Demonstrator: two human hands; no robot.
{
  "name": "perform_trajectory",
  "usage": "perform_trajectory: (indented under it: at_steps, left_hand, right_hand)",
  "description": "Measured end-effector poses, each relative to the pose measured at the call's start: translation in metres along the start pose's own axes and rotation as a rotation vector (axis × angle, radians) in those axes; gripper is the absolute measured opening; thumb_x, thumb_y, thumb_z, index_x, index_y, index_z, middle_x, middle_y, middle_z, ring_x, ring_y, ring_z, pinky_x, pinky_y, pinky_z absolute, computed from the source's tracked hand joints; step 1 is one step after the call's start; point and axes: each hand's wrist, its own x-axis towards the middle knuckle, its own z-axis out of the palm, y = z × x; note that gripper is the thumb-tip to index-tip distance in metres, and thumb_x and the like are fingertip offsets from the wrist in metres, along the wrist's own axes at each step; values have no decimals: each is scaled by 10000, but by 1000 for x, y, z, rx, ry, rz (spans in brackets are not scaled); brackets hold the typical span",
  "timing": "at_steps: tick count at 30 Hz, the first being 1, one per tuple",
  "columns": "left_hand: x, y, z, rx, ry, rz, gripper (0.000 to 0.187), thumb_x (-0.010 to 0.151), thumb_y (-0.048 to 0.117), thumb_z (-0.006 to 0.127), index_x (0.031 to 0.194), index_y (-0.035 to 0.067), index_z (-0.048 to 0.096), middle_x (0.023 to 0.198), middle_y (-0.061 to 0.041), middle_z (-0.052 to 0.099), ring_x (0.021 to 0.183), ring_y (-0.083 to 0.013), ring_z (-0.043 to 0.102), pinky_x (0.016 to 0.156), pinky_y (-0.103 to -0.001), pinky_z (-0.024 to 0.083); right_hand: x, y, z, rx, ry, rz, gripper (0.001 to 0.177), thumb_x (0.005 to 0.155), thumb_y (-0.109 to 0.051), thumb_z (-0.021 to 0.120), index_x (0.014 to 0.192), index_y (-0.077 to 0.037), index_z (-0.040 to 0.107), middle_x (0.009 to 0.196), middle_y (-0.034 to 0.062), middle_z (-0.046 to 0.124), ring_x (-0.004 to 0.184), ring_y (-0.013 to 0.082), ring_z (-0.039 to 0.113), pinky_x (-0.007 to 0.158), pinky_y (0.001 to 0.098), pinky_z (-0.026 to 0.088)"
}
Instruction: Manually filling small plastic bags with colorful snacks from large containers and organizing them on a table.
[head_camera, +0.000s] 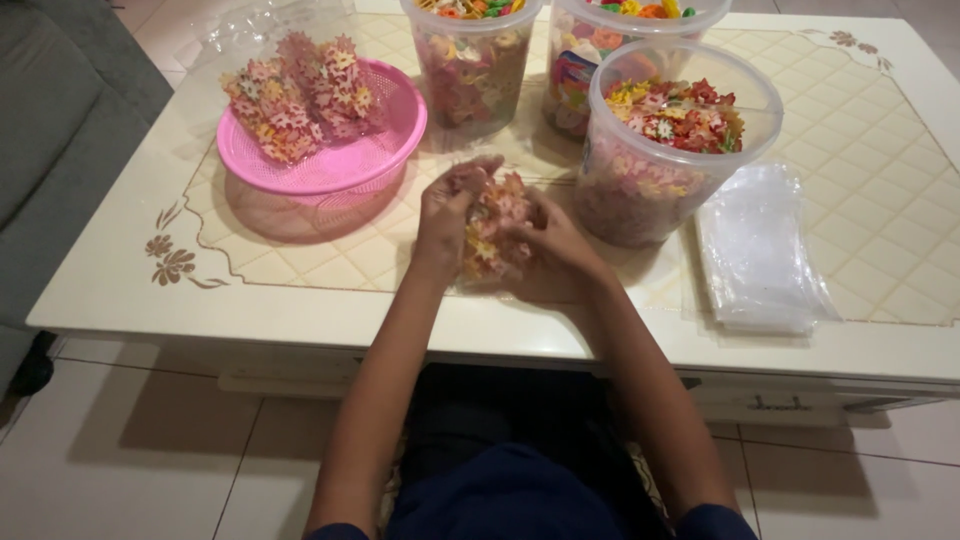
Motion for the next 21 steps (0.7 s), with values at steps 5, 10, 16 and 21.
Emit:
perform_trajectory:
  at_steps: [5, 10, 16, 21]
  left_hand:
    - [14, -24, -16, -67, -239, 79, 524, 920, 322, 823, 1362, 101, 650, 1307, -127, 706, 1177, -175, 679, 998, -343, 578]
    - [-4, -9, -3, 81, -181, -18, 304, 805, 196, 907, 1027, 75, 738, 868, -36, 719, 790, -115, 685, 721, -267, 580]
    - [-18, 13, 8, 88, -105, -9, 304, 803, 249, 907, 946, 79, 700, 771, -14, 665, 700, -94, 633, 588, -219, 506]
    - [-3, -16, -13, -52, -256, 7, 434, 775, 83, 901, 1144, 52, 675, 928, -105, 713, 814, -209, 735, 702, -352, 621]
  right_hand:
    - [-1, 3, -6, 55, 13, 110, 212, 858, 41, 787, 1008, -12, 646, 802, 65, 619, 633, 155, 661, 417, 177, 416]
    - [24, 53, -46, -13, -22, -12, 261, 879, 12, 799, 1078, -6, 631, 839, 56, 607, 618, 142, 632, 422, 235, 482]
    - [27, 65, -61, -44, -62, -19, 329, 844, 56, 806, 1121, 7, 634, 797, 78, 608, 579, 151, 652, 446, 237, 509]
    - [29, 66, -66, -61, -23, -16, 345, 863, 31, 801, 1167, -11, 643, 790, 97, 628, 595, 178, 666, 475, 254, 526]
